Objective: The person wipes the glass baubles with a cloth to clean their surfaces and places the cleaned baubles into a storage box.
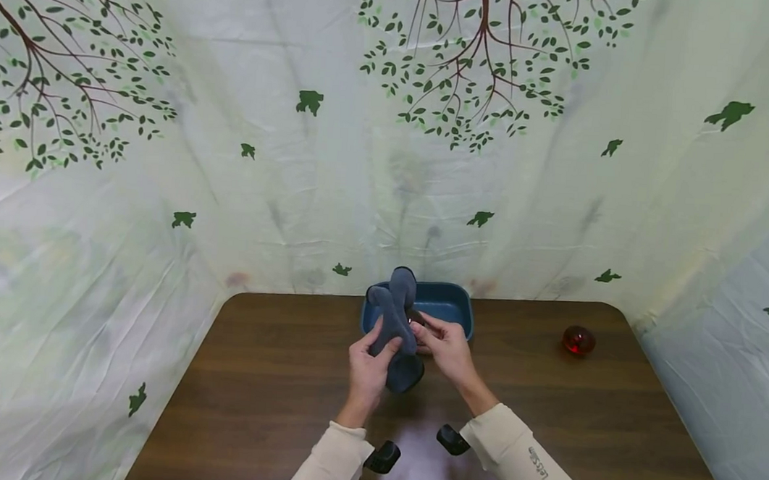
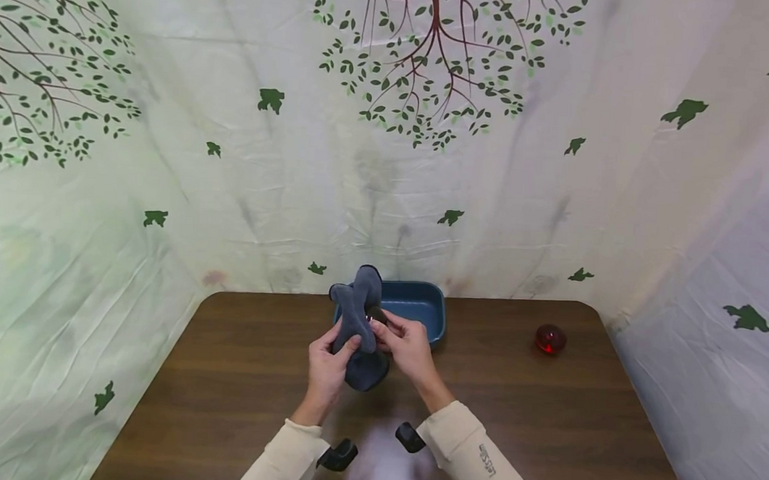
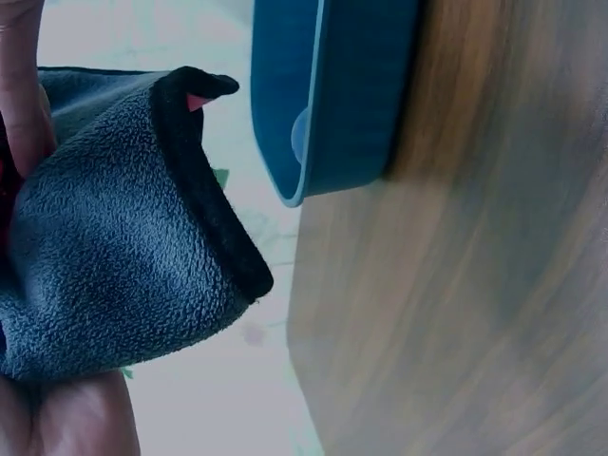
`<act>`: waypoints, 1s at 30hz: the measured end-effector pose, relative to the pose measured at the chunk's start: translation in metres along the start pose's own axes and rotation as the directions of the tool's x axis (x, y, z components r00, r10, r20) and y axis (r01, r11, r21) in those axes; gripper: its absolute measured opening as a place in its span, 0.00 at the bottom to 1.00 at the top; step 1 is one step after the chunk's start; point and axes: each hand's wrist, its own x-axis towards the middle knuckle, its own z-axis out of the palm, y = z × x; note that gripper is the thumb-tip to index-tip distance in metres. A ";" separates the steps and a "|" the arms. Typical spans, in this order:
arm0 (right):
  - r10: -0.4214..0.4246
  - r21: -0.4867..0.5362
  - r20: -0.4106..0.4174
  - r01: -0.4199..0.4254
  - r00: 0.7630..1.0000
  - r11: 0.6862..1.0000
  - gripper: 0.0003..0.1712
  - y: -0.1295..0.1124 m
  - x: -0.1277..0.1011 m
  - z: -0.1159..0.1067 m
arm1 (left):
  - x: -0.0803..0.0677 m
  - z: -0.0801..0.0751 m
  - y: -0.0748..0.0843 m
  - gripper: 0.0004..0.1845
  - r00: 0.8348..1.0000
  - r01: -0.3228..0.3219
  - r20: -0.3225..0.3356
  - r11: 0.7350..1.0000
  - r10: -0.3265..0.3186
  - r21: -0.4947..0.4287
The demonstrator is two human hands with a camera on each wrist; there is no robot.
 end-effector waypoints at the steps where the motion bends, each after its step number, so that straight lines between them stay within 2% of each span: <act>1: -0.004 0.005 0.006 0.004 1.000 1.000 0.24 0.000 0.000 0.000 | 0.000 0.000 0.000 0.26 1.000 0.000 -0.004 1.000 0.000 -0.001; 6: -0.100 -0.008 0.061 0.101 0.993 0.995 0.28 0.003 -0.001 -0.001 | 0.003 0.001 0.001 0.21 0.998 0.015 -0.063 1.000 -0.015 -0.010; 10: -0.218 -0.029 0.116 0.223 0.969 0.974 0.34 0.007 0.000 0.000 | 0.005 0.001 0.003 0.18 0.992 0.050 -0.117 0.998 -0.053 -0.024; 13: -0.250 -0.051 0.133 0.258 0.959 0.965 0.35 0.009 -0.001 0.001 | 0.004 0.000 0.004 0.18 0.989 0.074 -0.129 0.997 -0.077 -0.029; 15: -0.231 -0.071 0.125 0.240 0.965 0.968 0.35 0.010 -0.001 0.001 | 0.004 -0.001 0.003 0.17 0.990 0.079 -0.117 0.996 -0.082 -0.036; 18: -0.147 -0.090 0.076 0.153 0.986 0.984 0.31 0.007 -0.001 0.001 | 0.003 -0.001 0.001 0.19 0.995 0.067 -0.070 0.997 -0.069 -0.037; 21: -0.057 -0.055 0.029 0.059 0.998 0.997 0.26 0.005 -0.001 0.001 | 0.001 0.000 0.000 0.24 0.999 0.030 -0.015 0.999 -0.030 -0.012; 23: -0.028 -0.036 0.009 0.028 1.000 0.999 0.24 0.004 -0.001 0.001 | 0.001 0.000 0.000 0.26 1.000 0.005 0.005 1.000 -0.005 0.015; 26: -0.038 -0.034 0.014 0.039 0.999 0.999 0.23 0.004 -0.003 0.000 | -0.001 0.000 -0.001 0.27 1.000 -0.021 0.005 0.999 0.021 0.037; 30: -0.126 -0.064 0.063 0.130 0.990 0.990 0.27 0.008 -0.004 -0.002 | -0.002 0.002 -0.002 0.22 0.999 -0.012 -0.041 1.000 0.012 0.009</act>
